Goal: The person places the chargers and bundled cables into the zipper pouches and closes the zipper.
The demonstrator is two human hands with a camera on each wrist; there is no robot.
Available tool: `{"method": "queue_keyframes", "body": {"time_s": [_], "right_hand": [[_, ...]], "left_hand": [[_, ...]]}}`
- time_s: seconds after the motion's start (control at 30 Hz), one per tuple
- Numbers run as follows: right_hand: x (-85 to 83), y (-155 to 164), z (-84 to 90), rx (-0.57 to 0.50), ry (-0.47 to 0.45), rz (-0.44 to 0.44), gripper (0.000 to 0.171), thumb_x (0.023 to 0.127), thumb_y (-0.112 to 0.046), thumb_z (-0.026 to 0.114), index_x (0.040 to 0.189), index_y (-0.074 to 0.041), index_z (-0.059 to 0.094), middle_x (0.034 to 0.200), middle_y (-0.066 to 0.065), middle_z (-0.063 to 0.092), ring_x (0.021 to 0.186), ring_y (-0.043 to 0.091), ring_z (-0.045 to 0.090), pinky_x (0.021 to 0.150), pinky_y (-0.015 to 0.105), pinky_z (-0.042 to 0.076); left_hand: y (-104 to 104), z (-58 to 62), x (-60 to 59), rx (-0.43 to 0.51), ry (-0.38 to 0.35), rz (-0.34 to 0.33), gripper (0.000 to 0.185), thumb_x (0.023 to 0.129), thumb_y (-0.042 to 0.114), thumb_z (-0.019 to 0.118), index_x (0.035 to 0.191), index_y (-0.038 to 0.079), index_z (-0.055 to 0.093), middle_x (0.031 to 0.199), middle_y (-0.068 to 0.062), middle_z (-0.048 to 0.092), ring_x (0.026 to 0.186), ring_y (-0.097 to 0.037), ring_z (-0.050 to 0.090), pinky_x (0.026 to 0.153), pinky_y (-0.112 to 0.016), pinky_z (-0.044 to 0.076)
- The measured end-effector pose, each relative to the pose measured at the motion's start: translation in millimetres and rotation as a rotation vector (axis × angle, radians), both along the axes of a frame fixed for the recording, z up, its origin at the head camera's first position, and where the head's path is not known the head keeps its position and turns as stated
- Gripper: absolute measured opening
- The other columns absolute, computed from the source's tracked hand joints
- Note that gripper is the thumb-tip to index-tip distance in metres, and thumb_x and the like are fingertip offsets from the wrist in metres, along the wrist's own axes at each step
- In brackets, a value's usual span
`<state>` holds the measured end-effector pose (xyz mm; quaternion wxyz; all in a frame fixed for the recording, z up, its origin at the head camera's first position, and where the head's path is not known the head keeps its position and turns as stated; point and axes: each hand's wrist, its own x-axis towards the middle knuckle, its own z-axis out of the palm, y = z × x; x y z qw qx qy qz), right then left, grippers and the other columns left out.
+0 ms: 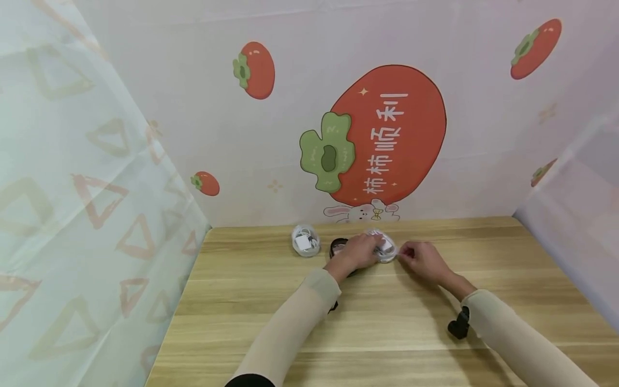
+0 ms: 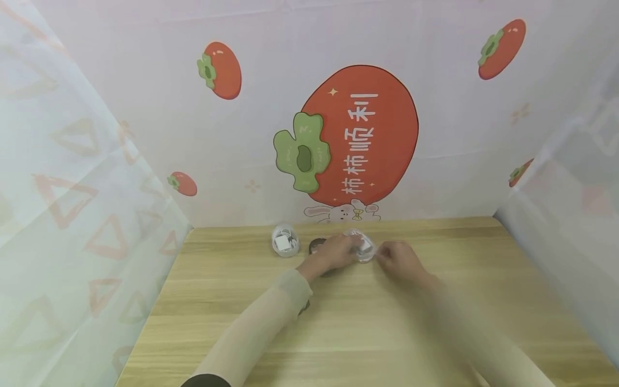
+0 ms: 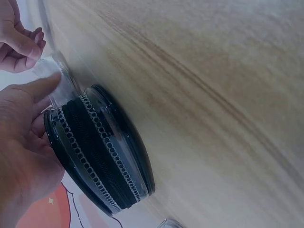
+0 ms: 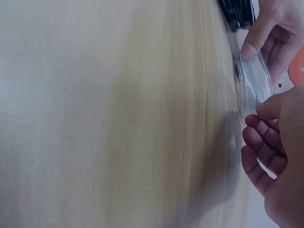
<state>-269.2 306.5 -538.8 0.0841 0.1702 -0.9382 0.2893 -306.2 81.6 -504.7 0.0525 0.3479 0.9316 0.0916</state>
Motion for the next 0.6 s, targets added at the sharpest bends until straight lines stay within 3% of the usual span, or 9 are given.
{"method": "queue_keyframes", "body": {"time_s": [0.13,0.27,0.6], "right_hand": [[2.8,-7,0.4,-0.048,-0.012,0.029,0.008,0.093,-0.007,0.079,0.086,-0.008,0.077,0.078,-0.003,0.071,0.070,0.008,0.060,0.063,0.025,0.051],[5.9,-13,-0.2,-0.094,-0.038,0.050,0.007,0.094,-0.007,0.079,0.087,-0.008,0.077,0.080,-0.003,0.073,0.072,0.008,0.063,0.065,0.025,0.054],[9.3,-24,-5.2,-0.142,-0.064,0.072,0.005,0.096,-0.005,0.077,0.091,-0.006,0.077,0.084,-0.001,0.073,0.075,0.006,0.060,0.065,0.023,0.052]], "left_hand": [[-1,4.2,4.0,0.011,0.000,0.015,0.056,0.101,0.045,0.072,0.151,0.022,0.061,0.158,0.006,0.055,0.138,-0.018,0.058,0.112,-0.031,0.048],[-2,4.3,6.2,0.043,0.003,0.025,0.051,0.101,0.046,0.071,0.145,0.020,0.067,0.153,0.006,0.059,0.134,-0.017,0.061,0.109,-0.031,0.050],[-9,-11.1,2.5,0.143,-0.050,0.055,0.049,0.101,0.044,0.073,0.145,0.023,0.068,0.153,0.008,0.060,0.138,-0.016,0.058,0.113,-0.031,0.048]]}}
